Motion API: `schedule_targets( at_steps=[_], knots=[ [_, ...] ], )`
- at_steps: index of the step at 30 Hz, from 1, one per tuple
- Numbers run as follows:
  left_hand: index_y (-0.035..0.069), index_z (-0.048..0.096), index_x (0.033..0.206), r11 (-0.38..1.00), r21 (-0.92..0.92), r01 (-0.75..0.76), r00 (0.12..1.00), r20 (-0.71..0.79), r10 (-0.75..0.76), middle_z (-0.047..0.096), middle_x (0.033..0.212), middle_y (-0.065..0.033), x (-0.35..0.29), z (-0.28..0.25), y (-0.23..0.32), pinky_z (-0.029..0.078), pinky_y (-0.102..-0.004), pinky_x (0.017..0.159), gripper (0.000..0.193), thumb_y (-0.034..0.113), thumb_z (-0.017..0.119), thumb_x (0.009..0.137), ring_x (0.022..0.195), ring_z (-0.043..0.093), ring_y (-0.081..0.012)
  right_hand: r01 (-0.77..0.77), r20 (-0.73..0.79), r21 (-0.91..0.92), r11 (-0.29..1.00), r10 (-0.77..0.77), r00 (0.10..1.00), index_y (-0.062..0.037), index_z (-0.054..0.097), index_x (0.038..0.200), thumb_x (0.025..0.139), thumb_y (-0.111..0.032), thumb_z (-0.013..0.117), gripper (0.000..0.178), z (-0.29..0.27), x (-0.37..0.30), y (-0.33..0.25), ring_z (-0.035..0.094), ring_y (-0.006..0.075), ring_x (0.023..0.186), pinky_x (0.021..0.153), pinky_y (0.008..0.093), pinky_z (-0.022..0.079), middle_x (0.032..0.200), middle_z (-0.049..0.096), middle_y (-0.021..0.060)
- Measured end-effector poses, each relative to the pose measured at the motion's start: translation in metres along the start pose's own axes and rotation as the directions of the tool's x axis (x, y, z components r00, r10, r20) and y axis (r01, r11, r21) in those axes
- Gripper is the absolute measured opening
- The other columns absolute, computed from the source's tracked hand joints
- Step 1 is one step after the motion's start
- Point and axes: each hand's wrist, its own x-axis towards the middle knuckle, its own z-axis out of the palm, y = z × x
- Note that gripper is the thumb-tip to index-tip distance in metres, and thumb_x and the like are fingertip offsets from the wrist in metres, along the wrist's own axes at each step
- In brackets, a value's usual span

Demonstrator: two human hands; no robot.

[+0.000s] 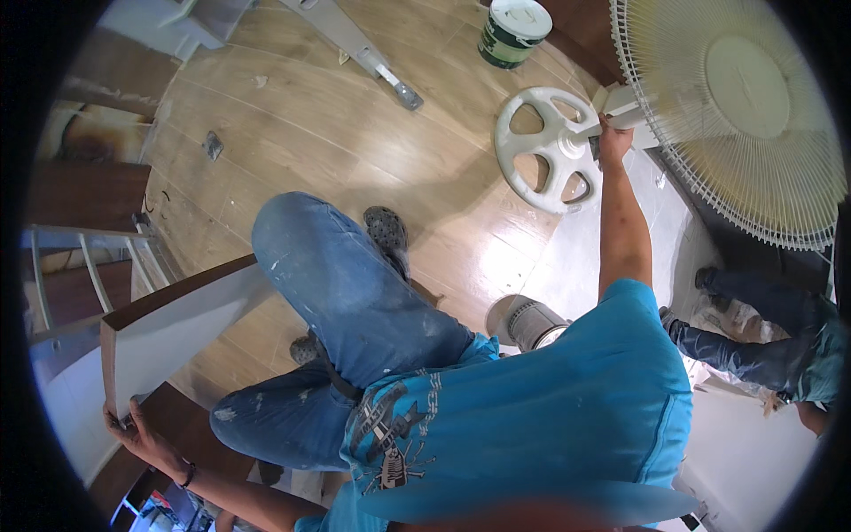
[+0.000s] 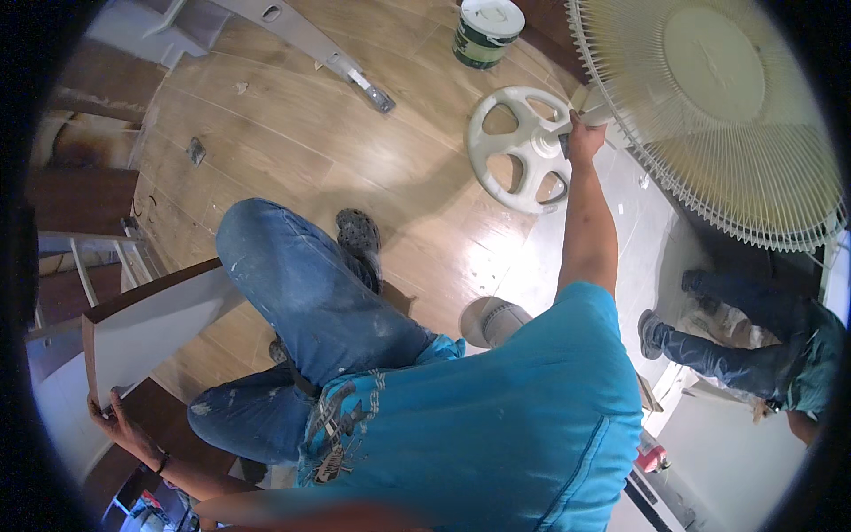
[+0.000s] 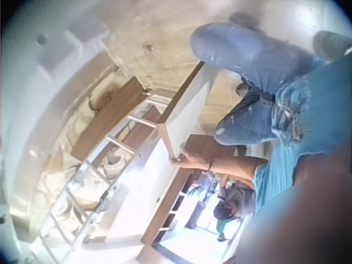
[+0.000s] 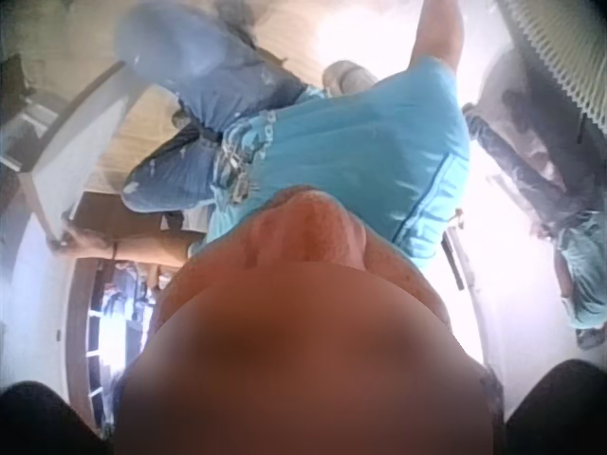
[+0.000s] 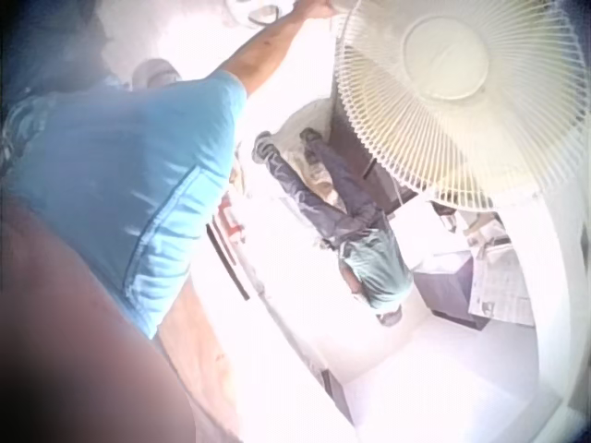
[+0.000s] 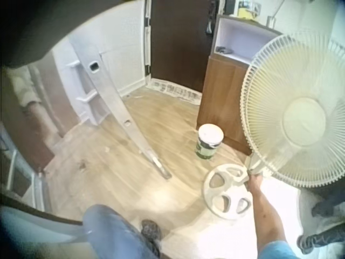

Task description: The person sits on the floor and applies a thin wooden edge band to the edge of a white cabinet door using a small hand tool. They press and smooth the band along the edge, then flip the door to work on the opposite side.

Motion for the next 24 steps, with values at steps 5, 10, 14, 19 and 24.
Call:
schedule_targets(
  at_steps=[5, 10, 14, 19, 24],
  knots=[
    [-0.001, 0.046, 0.149, 0.998, 0.017, -0.052, 0.999, 0.009, 0.052, 0.055, 0.143, -0.0164, -0.002, -0.005, -0.024, 0.038, -0.038, 0.114, 0.058, 0.019, 0.071, 0.1, 0.13, 0.051, -0.0249, -0.157, 0.005, -0.171, 0.973, 0.161, 0.987, 0.0049, 0.069, 0.115, 0.081, -0.028, 0.088, 0.051, -0.012, 0.003, 0.013, 0.068, 0.027, 0.102, 0.094, 0.0427, 0.052, 0.115, 0.074, 0.016],
    [0.001, 0.049, 0.146, 0.969, -0.244, 0.031, 0.999, -0.035, -0.041, 0.056, 0.141, -0.0133, -0.008, 0.003, -0.002, 0.039, -0.0345, 0.111, 0.054, 0.006, 0.071, 0.097, 0.13, 0.052, -0.0221, -0.289, 0.003, 0.074, 0.954, 0.29, 0.957, 0.0056, 0.066, 0.119, 0.092, -0.021, 0.074, 0.039, 0.021, -0.069, 0.023, 0.072, 0.0364, 0.096, 0.086, 0.0491, 0.058, 0.126, 0.067, 0.0238],
    [0.003, 0.052, 0.143, 0.892, -0.447, 0.069, 0.996, -0.012, -0.083, 0.057, 0.137, -0.0105, -0.005, 0.04, -0.005, 0.044, -0.0308, 0.103, 0.049, 0.002, 0.07, 0.097, 0.12, 0.057, -0.0186, 0.31, 0.214, -0.326, 0.893, -0.25, 0.944, -0.0025, 0.069, 0.122, 0.102, -0.04, 0.061, 0.043, 0.053, -0.164, 0.032, 0.071, 0.034, 0.094, 0.094, 0.0476, 0.051, 0.106, 0.076, 0.0136],
    [0.002, 0.053, 0.142, 0.972, -0.149, -0.183, 0.982, -0.064, 0.175, 0.056, 0.14, -0.0119, -0.002, 0.01, 0.002, 0.04, -0.037, 0.113, 0.055, 0.004, 0.076, 0.092, 0.13, 0.053, -0.0242, -0.291, 0.672, 0.289, 0.912, 0.023, 0.74, -0.0017, 0.066, 0.113, 0.101, -0.016, 0.067, 0.019, 0.159, -0.325, -0.276, 0.068, 0.0153, 0.082, 0.078, 0.0305, 0.053, 0.097, 0.073, 0.0098],
    [0.005, 0.064, 0.13, 0.952, -0.067, -0.298, 0.948, -0.135, 0.287, 0.059, 0.132, -0.0136, 0.001, 0.02, 0.012, 0.043, -0.0395, 0.109, 0.054, 0.007, 0.083, 0.08, 0.125, 0.057, -0.0301, -0.249, 0.756, 0.541, 0.803, -0.334, 0.563, 0.0015, 0.063, 0.123, 0.099, -0.019, 0.07, 0.032, 0.182, -0.354, -0.444, 0.07, 0.0164, 0.091, 0.086, 0.0301, 0.053, 0.106, 0.074, 0.0127]
  ],
)
